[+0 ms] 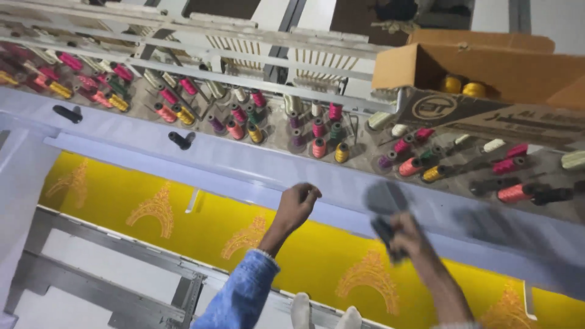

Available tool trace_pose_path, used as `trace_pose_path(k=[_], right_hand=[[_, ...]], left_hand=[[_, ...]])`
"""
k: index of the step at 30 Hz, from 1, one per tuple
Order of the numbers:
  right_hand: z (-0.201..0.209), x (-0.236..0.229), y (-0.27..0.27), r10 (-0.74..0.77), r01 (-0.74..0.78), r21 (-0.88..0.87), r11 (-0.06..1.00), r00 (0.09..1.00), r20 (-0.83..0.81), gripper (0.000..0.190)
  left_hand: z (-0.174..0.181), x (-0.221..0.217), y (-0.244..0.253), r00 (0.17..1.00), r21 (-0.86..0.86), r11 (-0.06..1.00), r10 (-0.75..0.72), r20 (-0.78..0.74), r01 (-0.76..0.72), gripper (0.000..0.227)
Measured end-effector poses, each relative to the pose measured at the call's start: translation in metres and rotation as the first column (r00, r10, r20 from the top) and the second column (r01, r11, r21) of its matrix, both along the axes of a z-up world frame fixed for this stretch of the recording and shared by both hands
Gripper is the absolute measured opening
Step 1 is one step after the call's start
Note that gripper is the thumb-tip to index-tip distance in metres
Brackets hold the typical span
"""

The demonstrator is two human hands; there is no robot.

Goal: The person replaces thread spools on an embroidery machine, taking new spools from a box and threading them into the mechanism.

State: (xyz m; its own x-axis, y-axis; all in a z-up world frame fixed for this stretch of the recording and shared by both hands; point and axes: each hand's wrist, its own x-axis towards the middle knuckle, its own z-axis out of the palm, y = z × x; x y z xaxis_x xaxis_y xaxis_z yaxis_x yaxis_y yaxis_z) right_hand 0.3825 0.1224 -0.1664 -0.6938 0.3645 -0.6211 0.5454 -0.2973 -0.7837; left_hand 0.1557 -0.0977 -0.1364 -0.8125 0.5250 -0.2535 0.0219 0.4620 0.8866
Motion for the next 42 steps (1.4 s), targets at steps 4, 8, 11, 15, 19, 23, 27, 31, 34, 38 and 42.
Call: trace_pose_path(k=[4, 8, 11, 15, 19, 23, 27, 31, 34, 38, 42], right_hand=[[0.066, -0.091, -0.019, -0.139, 0.213, 0.185, 0.959, 0.927, -0.35, 0.038], [0.057, -0.169, -0.021, 0.002, 0.136, 0.262, 0.955, 0.885, -0.465, 0.036], [0.054, -0.193, -0.017, 0.168, -0.013, 0.362, 0.932, 0.901, -0.4, 0.03], [0.065, -0.195, -0.018, 0.19, -0.071, 0.315, 0.946, 0.912, -0.363, 0.061], [0.07, -0.189, -0.018, 0.2, -0.09, 0.311, 0.946, 0.917, -0.344, 0.075], [0.061, -0.164, -0.01, 0.032, 0.186, 0.535, 0.824, 0.927, -0.373, 0.049], [0.055, -0.131, -0.047, -0.007, 0.191, 0.593, 0.782, 0.954, -0.298, 0.023], [0.049, -0.12, -0.067, -0.05, 0.111, 0.317, 0.942, 0.98, -0.193, 0.057], [0.03, -0.104, -0.053, -0.1, 0.151, 0.322, 0.935, 0.98, -0.171, 0.053], [0.062, -0.067, -0.038, -0.297, 0.354, 0.175, 0.919, 0.911, -0.287, 0.048], [0.09, -0.04, -0.03, -0.517, 0.551, -0.023, 0.834, 0.769, -0.376, 0.031]], left_hand=[[0.012, -0.012, 0.002, 0.903, -0.223, 0.941, -0.314, -0.293, 0.254, 0.02], [0.023, -0.017, 0.002, 0.672, -0.429, 0.86, -0.492, -0.553, 0.276, 0.014], [0.045, -0.02, 0.006, 0.654, -0.387, 0.882, -0.463, -0.598, 0.27, 0.014], [0.034, -0.032, 0.014, 0.651, -0.212, 0.908, -0.408, -0.641, 0.36, 0.012], [0.006, -0.036, 0.027, 0.923, 0.192, 0.91, -0.332, -0.193, 0.368, 0.018], [0.019, -0.011, 0.025, 0.924, 0.434, 0.888, -0.03, 0.381, -0.151, 0.024], [0.004, 0.016, 0.042, 0.696, 0.537, 0.678, -0.051, 0.716, -0.502, 0.019], [-0.002, 0.038, 0.045, 0.645, 0.464, 0.721, -0.032, 0.764, -0.514, 0.023], [0.001, 0.035, 0.031, 0.683, 0.432, 0.753, 0.032, 0.73, -0.497, 0.028], [0.017, 0.03, 0.014, 0.72, 0.341, 0.826, 0.108, 0.685, -0.448, 0.041], [-0.011, 0.024, 0.003, 0.751, 0.323, 0.844, 0.134, 0.646, -0.428, 0.043]])
